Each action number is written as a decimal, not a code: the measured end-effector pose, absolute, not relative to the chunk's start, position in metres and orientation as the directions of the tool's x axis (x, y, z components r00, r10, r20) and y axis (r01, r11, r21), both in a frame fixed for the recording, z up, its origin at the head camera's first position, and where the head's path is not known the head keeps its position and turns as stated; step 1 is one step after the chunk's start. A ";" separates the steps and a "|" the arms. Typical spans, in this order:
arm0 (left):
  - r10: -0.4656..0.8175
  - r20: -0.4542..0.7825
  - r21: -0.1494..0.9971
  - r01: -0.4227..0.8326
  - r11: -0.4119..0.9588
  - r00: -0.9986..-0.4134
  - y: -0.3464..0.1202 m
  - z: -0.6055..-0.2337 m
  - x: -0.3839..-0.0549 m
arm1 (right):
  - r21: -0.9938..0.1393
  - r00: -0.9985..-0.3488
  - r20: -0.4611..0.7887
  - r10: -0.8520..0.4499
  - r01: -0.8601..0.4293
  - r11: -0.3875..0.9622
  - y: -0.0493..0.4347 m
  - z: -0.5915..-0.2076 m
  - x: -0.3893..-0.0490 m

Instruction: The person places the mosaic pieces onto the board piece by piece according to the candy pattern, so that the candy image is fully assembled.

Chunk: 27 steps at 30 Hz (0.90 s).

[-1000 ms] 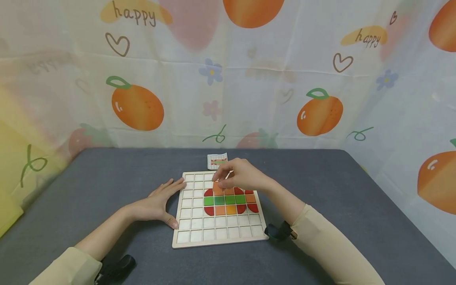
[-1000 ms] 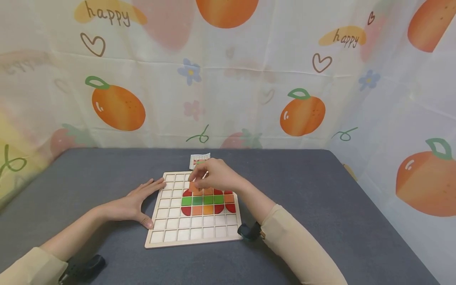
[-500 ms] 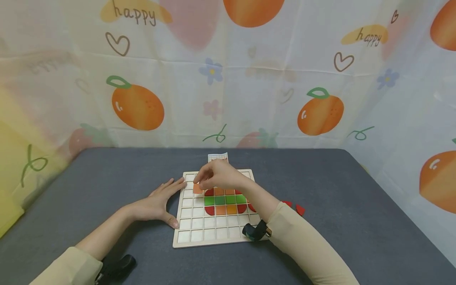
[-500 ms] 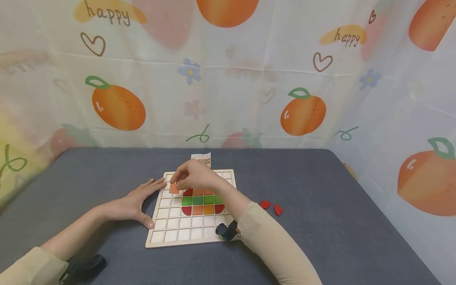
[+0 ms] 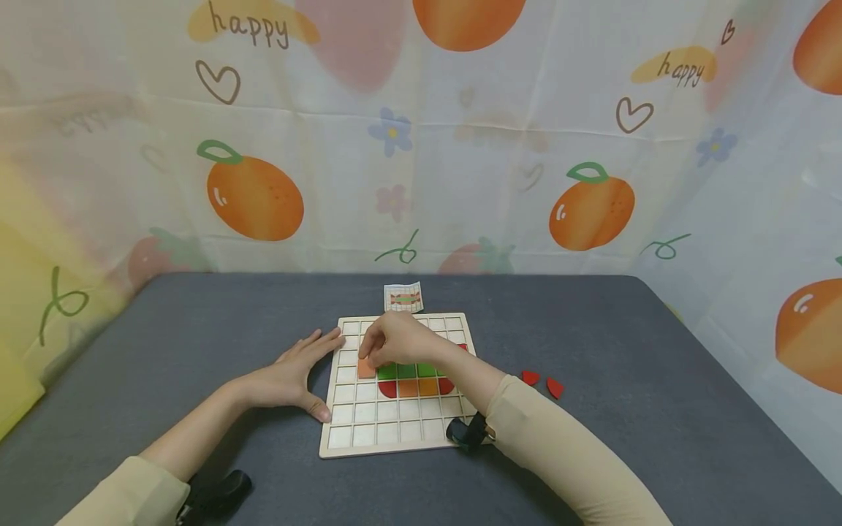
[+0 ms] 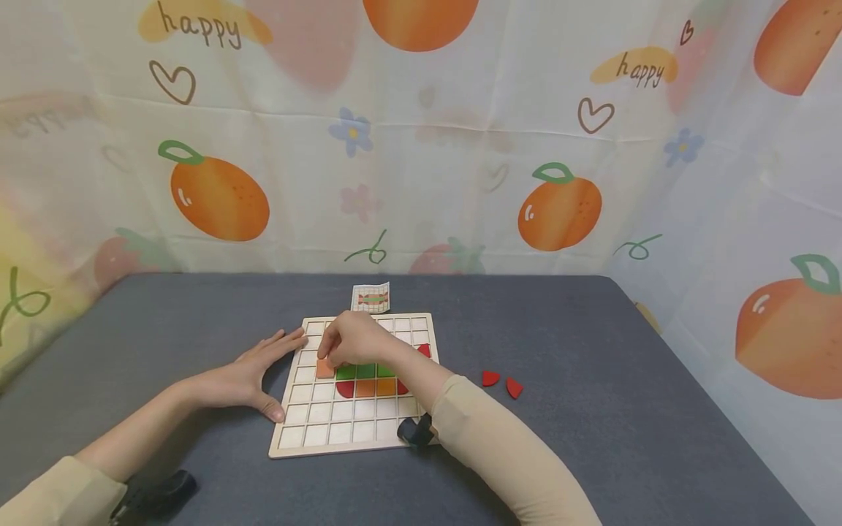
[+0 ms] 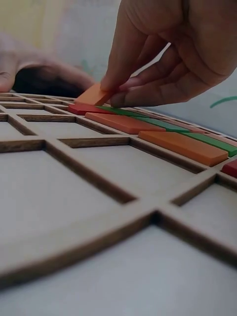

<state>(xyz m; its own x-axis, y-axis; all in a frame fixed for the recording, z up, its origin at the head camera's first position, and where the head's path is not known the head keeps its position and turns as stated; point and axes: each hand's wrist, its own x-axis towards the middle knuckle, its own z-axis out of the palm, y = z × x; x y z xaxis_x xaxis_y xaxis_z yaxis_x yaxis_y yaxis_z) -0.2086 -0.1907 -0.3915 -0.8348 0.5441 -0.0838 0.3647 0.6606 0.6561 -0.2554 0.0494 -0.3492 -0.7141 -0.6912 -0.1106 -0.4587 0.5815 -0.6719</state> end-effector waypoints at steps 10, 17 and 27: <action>0.544 -0.077 0.662 0.365 0.655 -0.836 -0.191 -0.391 -0.208 | -0.651 -0.713 -0.107 -0.693 -0.477 0.591 0.048 -0.353 -0.254; 0.540 -0.076 0.654 0.367 0.661 -0.838 -0.191 -0.391 -0.208 | -0.640 -0.704 -0.102 -0.703 -0.494 0.588 0.047 -0.352 -0.254; 0.532 -0.089 0.661 0.350 0.664 -0.842 -0.189 -0.389 -0.207 | -0.656 -0.702 -0.043 -0.711 -0.517 0.550 0.057 -0.342 -0.261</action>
